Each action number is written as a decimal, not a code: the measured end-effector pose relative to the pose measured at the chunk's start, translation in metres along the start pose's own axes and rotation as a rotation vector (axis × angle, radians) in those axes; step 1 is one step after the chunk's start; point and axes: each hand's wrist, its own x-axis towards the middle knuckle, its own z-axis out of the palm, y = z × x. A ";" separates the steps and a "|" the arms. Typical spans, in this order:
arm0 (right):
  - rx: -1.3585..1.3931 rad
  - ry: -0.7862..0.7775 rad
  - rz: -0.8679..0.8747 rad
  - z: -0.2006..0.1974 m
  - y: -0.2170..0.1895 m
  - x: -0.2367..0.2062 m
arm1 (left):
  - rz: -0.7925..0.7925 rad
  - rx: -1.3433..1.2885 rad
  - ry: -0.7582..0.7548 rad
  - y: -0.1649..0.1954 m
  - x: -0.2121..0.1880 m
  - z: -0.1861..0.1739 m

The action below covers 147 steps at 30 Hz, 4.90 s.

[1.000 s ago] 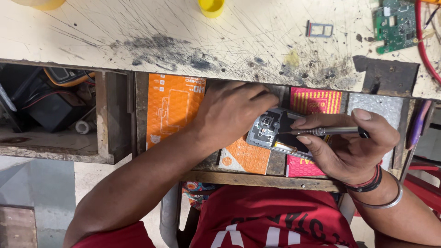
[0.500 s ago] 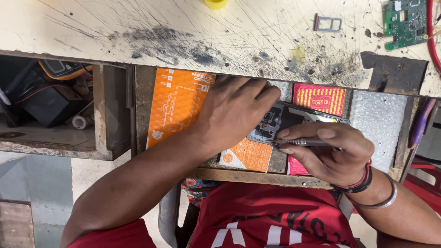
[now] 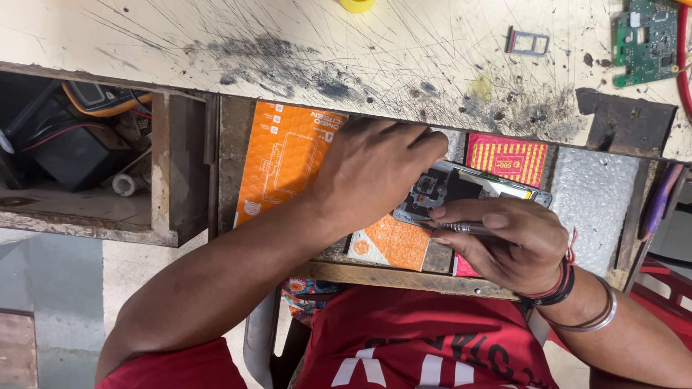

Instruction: The person works at a cluttered repair bench on a disassembled smartphone. They use a screwdriver to unscrew and pry components from the phone chassis, reposition the phone, and continue working on its internal parts with the screwdriver by hand.

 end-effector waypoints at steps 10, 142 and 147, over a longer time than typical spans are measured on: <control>-0.130 -0.236 0.089 -0.001 -0.028 0.023 | -0.046 -0.022 -0.036 -0.002 -0.001 -0.004; -0.327 -0.250 0.453 -0.122 0.014 0.032 | 0.028 -0.299 0.105 0.065 0.017 -0.065; -0.316 -0.199 0.433 -0.119 0.007 0.036 | 0.032 -0.252 0.097 0.063 0.017 -0.071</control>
